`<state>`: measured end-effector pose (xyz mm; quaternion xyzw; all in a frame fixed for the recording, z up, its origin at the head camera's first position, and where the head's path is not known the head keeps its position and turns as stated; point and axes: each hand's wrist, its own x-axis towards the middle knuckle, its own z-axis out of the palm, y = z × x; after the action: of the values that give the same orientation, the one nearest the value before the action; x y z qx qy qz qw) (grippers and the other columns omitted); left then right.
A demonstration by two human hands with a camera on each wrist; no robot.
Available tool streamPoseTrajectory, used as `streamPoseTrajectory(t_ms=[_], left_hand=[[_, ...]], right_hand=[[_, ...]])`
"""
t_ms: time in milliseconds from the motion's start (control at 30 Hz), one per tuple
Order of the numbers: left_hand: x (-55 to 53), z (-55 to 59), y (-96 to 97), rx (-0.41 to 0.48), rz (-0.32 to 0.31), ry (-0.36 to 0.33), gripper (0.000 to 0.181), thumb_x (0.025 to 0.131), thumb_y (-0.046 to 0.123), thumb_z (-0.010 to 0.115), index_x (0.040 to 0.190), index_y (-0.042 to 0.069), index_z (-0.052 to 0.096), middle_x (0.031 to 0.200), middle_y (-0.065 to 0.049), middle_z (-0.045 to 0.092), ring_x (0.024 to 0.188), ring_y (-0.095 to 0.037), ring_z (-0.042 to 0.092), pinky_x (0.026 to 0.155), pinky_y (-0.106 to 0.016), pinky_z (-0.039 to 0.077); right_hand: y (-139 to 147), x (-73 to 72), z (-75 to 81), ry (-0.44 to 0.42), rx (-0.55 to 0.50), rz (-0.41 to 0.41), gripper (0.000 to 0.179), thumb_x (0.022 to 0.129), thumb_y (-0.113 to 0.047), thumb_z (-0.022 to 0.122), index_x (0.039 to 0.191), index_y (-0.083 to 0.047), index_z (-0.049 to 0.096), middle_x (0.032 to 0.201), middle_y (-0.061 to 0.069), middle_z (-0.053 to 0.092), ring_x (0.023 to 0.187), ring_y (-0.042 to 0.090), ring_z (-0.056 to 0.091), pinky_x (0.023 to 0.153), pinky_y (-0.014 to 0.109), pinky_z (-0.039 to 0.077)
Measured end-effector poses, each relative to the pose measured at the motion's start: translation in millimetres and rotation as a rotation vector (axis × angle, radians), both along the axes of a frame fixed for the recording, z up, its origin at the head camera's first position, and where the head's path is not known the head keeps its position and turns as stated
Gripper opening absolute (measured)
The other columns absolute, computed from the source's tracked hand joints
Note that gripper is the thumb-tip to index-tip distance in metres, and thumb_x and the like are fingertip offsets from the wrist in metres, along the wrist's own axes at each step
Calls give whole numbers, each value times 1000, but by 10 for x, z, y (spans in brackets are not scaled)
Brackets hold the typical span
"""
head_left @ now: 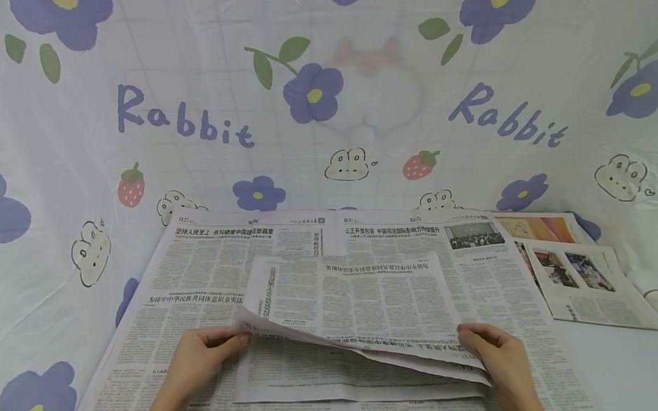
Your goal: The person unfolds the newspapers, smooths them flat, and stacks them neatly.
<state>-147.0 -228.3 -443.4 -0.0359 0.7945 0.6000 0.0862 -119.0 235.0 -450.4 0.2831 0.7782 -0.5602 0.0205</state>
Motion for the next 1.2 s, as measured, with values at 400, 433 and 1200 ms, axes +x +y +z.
streamPoseTrajectory(t_ms=[400,433,1200], left_hand=[[-21,6,-12,10,88,-7,34,81,30,82,104,6,77,88,-11,70,72,-19,57,58,-26,47],[-24,2,-14,11,93,-9,33,81,30,82,104,7,77,88,-11,69,72,-19,57,59,-26,47],[3,70,12,47,116,-3,32,84,26,80,105,2,76,93,-11,70,81,-18,59,68,-27,50]], right_hand=[[-26,-8,73,93,-91,-112,34,103,-25,53,124,0,65,100,2,67,81,15,60,65,28,51],[-31,-16,78,106,-108,-120,31,103,-20,52,123,1,64,94,2,67,76,16,61,62,29,51],[-46,2,102,233,-190,-48,21,93,4,62,105,-7,75,93,-4,70,80,16,67,70,33,56]])
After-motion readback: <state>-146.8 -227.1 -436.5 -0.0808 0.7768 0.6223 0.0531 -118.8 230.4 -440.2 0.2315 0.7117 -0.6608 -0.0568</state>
